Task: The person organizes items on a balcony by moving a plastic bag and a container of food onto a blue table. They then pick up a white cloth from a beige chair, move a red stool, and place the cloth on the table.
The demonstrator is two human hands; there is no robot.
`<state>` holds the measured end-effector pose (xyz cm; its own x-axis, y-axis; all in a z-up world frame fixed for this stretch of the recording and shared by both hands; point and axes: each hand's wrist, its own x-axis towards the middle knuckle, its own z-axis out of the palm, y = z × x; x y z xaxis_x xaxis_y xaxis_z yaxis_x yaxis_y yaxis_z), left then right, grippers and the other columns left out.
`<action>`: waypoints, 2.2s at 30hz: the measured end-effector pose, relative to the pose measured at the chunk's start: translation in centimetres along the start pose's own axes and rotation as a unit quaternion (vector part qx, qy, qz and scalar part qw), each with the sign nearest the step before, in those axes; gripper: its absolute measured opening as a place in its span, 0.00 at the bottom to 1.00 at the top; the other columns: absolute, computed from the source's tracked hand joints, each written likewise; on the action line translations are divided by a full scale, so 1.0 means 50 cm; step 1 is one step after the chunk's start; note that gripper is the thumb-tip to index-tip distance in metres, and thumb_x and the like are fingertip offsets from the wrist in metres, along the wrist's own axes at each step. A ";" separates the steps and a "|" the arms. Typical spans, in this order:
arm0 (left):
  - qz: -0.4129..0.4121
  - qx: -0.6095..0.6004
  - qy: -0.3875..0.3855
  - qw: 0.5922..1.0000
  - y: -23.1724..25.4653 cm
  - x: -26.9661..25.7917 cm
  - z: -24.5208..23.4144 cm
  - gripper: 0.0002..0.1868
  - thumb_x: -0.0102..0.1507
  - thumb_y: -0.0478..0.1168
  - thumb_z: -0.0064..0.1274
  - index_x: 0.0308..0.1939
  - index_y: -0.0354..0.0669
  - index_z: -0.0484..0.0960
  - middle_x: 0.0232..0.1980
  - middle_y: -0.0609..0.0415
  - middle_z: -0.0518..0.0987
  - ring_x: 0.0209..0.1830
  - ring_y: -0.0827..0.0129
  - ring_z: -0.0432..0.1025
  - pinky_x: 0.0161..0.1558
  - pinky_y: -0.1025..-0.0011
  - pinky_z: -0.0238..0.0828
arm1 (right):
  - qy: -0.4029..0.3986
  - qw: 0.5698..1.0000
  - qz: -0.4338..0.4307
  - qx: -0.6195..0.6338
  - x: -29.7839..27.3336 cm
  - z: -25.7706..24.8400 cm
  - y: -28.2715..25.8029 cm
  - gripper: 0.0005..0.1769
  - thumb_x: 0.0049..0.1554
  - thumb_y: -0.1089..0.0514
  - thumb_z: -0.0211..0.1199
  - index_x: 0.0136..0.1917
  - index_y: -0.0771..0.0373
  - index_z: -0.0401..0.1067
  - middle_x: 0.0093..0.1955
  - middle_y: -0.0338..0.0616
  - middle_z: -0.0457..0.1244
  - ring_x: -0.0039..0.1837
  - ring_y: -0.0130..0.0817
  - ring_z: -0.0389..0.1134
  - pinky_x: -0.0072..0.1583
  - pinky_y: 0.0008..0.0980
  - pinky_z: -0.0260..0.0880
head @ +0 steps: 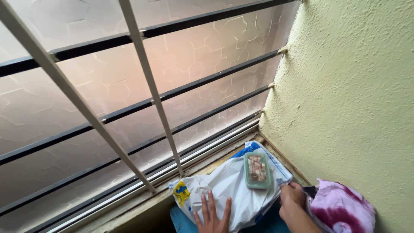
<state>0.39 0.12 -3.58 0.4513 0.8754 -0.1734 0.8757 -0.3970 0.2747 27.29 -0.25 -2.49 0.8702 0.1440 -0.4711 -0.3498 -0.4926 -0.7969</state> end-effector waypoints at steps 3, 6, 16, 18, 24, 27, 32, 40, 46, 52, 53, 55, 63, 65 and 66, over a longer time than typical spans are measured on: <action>0.076 0.080 0.284 0.952 -0.015 0.011 0.078 0.32 0.63 0.53 0.46 0.73 0.78 0.62 0.80 0.34 0.46 0.78 0.39 0.44 0.59 0.19 0.46 | 0.067 0.986 -0.075 -0.136 -0.028 0.012 -0.019 0.20 0.53 0.65 0.64 0.60 0.61 0.71 0.55 0.61 0.68 0.57 0.53 0.70 0.58 0.47 0.69; 0.093 0.067 0.291 0.950 -0.018 0.014 0.076 0.30 0.64 0.53 0.43 0.72 0.75 0.62 0.79 0.33 0.49 0.78 0.37 0.46 0.57 0.18 0.46 | 0.043 0.938 -0.222 -0.261 -0.074 -0.011 -0.051 0.21 0.53 0.68 0.61 0.60 0.62 0.68 0.55 0.59 0.67 0.57 0.55 0.70 0.56 0.49 0.71; 0.211 -0.113 0.078 0.968 0.035 -0.064 -0.143 0.55 0.46 0.54 0.76 0.75 0.63 0.65 0.80 0.34 0.45 0.81 0.33 0.38 0.65 0.21 0.29 | -0.088 0.604 -0.416 -0.674 -0.135 -0.089 -0.207 0.07 0.55 0.57 0.61 0.42 0.54 0.80 0.50 0.46 0.71 0.62 0.42 0.72 0.65 0.47 0.62; 0.251 -0.073 0.123 0.957 0.037 -0.077 -0.142 0.51 0.47 0.53 0.72 0.74 0.63 0.68 0.80 0.38 0.49 0.82 0.36 0.42 0.67 0.26 0.31 | -0.068 0.580 -0.417 -0.697 -0.140 -0.096 -0.208 0.09 0.57 0.59 0.59 0.40 0.51 0.80 0.48 0.43 0.72 0.59 0.40 0.73 0.64 0.49 0.60; 0.315 0.064 0.268 0.908 0.043 -0.070 -0.039 0.35 0.57 0.55 0.59 0.69 0.60 0.75 0.84 0.52 0.56 0.84 0.52 0.47 0.74 0.32 0.36 | -0.040 0.526 -0.394 -0.753 -0.116 -0.102 -0.182 0.12 0.60 0.57 0.57 0.45 0.45 0.82 0.49 0.36 0.73 0.62 0.37 0.70 0.63 0.51 0.57; 0.353 0.032 0.210 0.911 0.048 -0.060 0.052 0.41 0.57 0.59 0.56 0.71 0.43 0.75 0.84 0.49 0.57 0.83 0.53 0.48 0.72 0.31 0.38 | -0.045 0.500 -0.402 -0.766 -0.102 -0.088 -0.171 0.13 0.61 0.56 0.56 0.49 0.44 0.81 0.52 0.34 0.72 0.63 0.36 0.69 0.64 0.53 0.56; 0.361 0.145 0.368 0.844 0.056 -0.054 0.170 0.27 0.68 0.50 0.51 0.69 0.47 0.77 0.82 0.57 0.67 0.84 0.65 0.59 0.78 0.47 0.53 | -0.100 0.530 -0.338 -0.771 -0.044 -0.061 -0.176 0.13 0.60 0.56 0.58 0.56 0.47 0.78 0.60 0.38 0.68 0.69 0.39 0.65 0.69 0.58 0.56; -0.033 -0.219 0.303 0.927 0.013 -0.062 -0.049 0.44 0.49 0.44 0.67 0.70 0.53 0.68 0.69 0.28 0.67 0.67 0.31 0.65 0.62 0.46 0.64 | -0.154 0.714 -0.398 -0.555 0.000 -0.036 -0.271 0.24 0.61 0.45 0.58 0.65 0.60 0.74 0.61 0.50 0.70 0.62 0.48 0.73 0.65 0.52 0.70; -0.265 -0.358 0.068 0.893 0.001 0.006 -0.171 0.65 0.50 0.59 0.68 0.82 0.67 0.40 0.73 0.29 0.58 0.69 0.34 0.63 0.66 0.51 0.66 | -0.267 0.742 -0.331 -0.518 -0.061 0.033 -0.198 0.59 0.46 0.23 0.65 0.82 0.43 0.48 0.74 0.67 0.51 0.74 0.64 0.54 0.74 0.52 0.60; -0.355 -0.312 -0.043 0.880 -0.030 0.055 -0.254 0.58 0.58 0.71 0.50 0.84 0.71 0.35 0.74 0.29 0.62 0.67 0.36 0.70 0.66 0.51 0.71 | -0.257 0.727 -0.282 -0.571 -0.045 0.052 -0.186 0.64 0.44 0.18 0.64 0.84 0.31 0.38 0.86 0.63 0.31 0.84 0.70 0.34 0.80 0.58 0.48; -0.355 -0.301 -0.048 0.884 -0.034 0.062 -0.258 0.59 0.57 0.71 0.51 0.85 0.72 0.33 0.75 0.28 0.59 0.67 0.36 0.71 0.65 0.52 0.73 | -0.259 0.725 -0.275 -0.576 -0.044 0.052 -0.187 0.64 0.45 0.18 0.64 0.84 0.31 0.37 0.86 0.63 0.30 0.85 0.71 0.32 0.79 0.60 0.46; -0.349 -0.282 -0.061 0.892 -0.048 0.077 -0.250 0.61 0.55 0.72 0.54 0.84 0.71 0.36 0.76 0.27 0.57 0.69 0.36 0.69 0.65 0.52 0.73 | -0.263 0.727 -0.285 -0.566 -0.044 0.047 -0.181 0.63 0.46 0.18 0.63 0.84 0.32 0.36 0.86 0.63 0.29 0.85 0.70 0.30 0.79 0.62 0.45; -0.277 -0.296 -0.038 0.913 -0.088 0.126 -0.167 0.67 0.50 0.71 0.62 0.80 0.43 0.44 0.72 0.31 0.67 0.71 0.40 0.67 0.69 0.56 0.67 | -0.270 0.734 -0.291 -0.552 -0.016 0.039 -0.166 0.64 0.46 0.18 0.63 0.85 0.33 0.35 0.86 0.63 0.29 0.85 0.70 0.29 0.80 0.63 0.43; -0.282 -0.302 -0.029 0.910 -0.081 0.133 -0.163 0.63 0.52 0.71 0.59 0.78 0.41 0.46 0.70 0.30 0.69 0.70 0.38 0.68 0.69 0.55 0.66 | -0.263 0.742 -0.309 -0.534 -0.007 0.037 -0.161 0.64 0.47 0.18 0.62 0.85 0.34 0.35 0.85 0.65 0.29 0.84 0.73 0.29 0.80 0.61 0.43; -0.285 -0.305 -0.023 0.909 -0.076 0.140 -0.163 0.61 0.53 0.71 0.57 0.77 0.39 0.47 0.69 0.29 0.69 0.69 0.37 0.68 0.69 0.54 0.66 | -0.261 0.742 -0.306 -0.536 0.002 0.038 -0.164 0.64 0.47 0.18 0.62 0.85 0.34 0.35 0.86 0.64 0.29 0.84 0.72 0.29 0.80 0.60 0.43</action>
<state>-1.19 10.01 1.89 -0.0262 0.8730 -0.4869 0.7184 0.3552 0.5982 29.59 5.46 3.29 0.4010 0.7979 -0.4500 0.7767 -0.5566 -0.2948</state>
